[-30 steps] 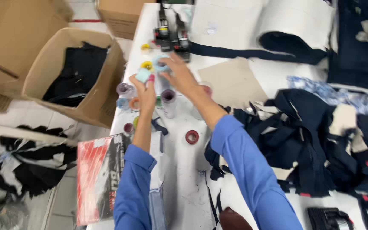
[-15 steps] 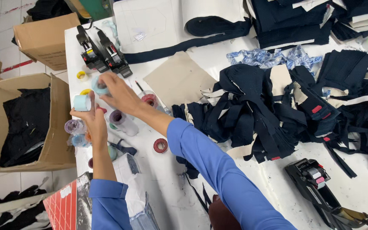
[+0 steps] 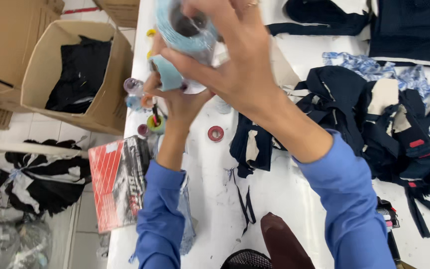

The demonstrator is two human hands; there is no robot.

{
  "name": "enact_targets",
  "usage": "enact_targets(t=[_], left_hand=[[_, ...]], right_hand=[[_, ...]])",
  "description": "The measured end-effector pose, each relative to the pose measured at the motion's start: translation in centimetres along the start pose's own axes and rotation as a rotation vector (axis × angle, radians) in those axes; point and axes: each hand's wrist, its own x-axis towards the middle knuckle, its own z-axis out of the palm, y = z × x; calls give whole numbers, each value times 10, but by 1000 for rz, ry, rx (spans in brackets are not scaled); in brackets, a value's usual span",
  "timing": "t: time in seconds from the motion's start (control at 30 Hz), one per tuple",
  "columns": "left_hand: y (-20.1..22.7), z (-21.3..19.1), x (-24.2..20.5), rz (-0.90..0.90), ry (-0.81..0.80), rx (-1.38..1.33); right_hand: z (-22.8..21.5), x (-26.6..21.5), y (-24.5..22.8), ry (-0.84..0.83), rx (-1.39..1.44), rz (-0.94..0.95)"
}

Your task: The person folds dark blue garments and secures them with a handheld tape dispenser. They also handle rolls of tape and a roll of light blue material, placing items on a white table.

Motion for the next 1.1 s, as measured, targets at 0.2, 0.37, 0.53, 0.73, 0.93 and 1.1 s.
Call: enact_targets(t=[0.2, 0.37, 0.53, 0.73, 0.93, 1.1], left_hand=[[92, 14, -126, -132, 25, 87], [180, 17, -175, -584, -157, -502], [177, 23, -256, -771, -207, -583], [194, 10, -286, -898, -249, -532], [195, 5, -317, -991, -314, -479], [203, -1, -337, -1025, -302, -484]], right_hand=[[-57, -51, -53, 22, 57, -453], [-66, -143, -79, -6, 192, -45], [-57, -201, -88, 50, 171, 76], [-52, -235, -106, 62, 181, 192], [-47, -266, -112, 105, 189, 228], [-44, -271, -128, 89, 172, 236]])
